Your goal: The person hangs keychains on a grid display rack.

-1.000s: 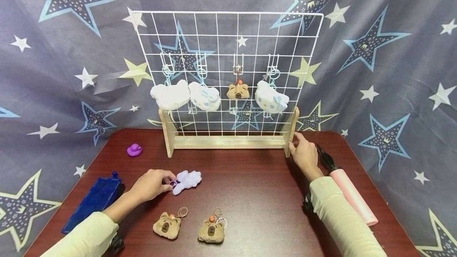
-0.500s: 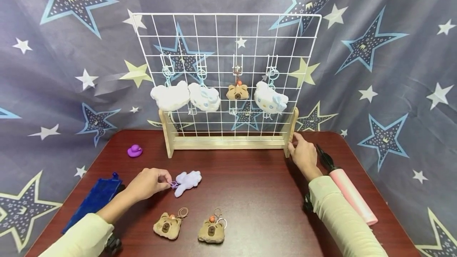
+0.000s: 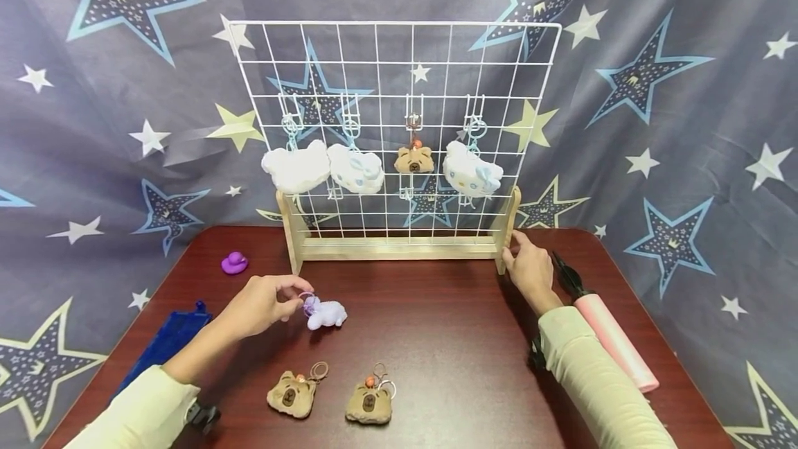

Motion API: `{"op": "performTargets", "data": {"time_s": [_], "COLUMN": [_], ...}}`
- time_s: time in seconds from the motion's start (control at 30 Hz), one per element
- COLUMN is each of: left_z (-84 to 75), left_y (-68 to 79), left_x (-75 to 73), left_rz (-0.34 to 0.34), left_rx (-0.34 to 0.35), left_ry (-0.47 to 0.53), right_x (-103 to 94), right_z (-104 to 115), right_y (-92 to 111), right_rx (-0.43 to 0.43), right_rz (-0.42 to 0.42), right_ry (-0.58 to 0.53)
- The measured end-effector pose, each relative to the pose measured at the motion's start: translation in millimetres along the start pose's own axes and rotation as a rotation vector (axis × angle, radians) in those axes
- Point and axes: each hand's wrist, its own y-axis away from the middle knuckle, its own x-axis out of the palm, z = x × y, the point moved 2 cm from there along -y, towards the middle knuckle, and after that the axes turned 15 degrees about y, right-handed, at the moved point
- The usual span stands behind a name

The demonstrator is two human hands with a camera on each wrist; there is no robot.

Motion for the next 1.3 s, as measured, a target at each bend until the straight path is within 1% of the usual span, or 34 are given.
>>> {"op": "performTargets", "data": {"time_s": [0.13,0.33,0.5,0.7,0.83,0.97,1.3], "left_z": [-10.5,-22.5,-26.4,-28.9,-30.5,-31.4,-36.2], "left_y": [-6.8,-17.6,-25.1,-36.4,-45.2,-52.7,-68.9], "left_x": [-3.8,-5.6,-2.3,0.9,1.7,1.0,-8.4], "left_rz": [-0.014,-0.081,-0.130,-0.179,-0.204,-0.229,-0.281], "left_rx": [0.035,0.100,0.139,0.183,0.200,0.205,0.213], "left_ry": [0.022,0.053,0.073,0.057,0.049,0.048,0.050], "right_x": [-1.1,-1.2,-0.8,-1.4,-0.3,1.7,1.6], "right_z": [1.0,2.0,3.0,2.2,0.7,-0.4,-1.9], "right_y": [-0.9,-3.3,-4.0,-3.1,-1.8,-0.2,-0.5], "right_rx": [-0.004,0.006,0.008,0.006,0.016,0.012,0.010], "right_rz": [-0.007,-0.001,0.019,0.022,0.010,0.019,0.021], "right_ry": [-0.008,-0.013,-0.013,-0.013,-0.012,-0.009,-0.008]}}
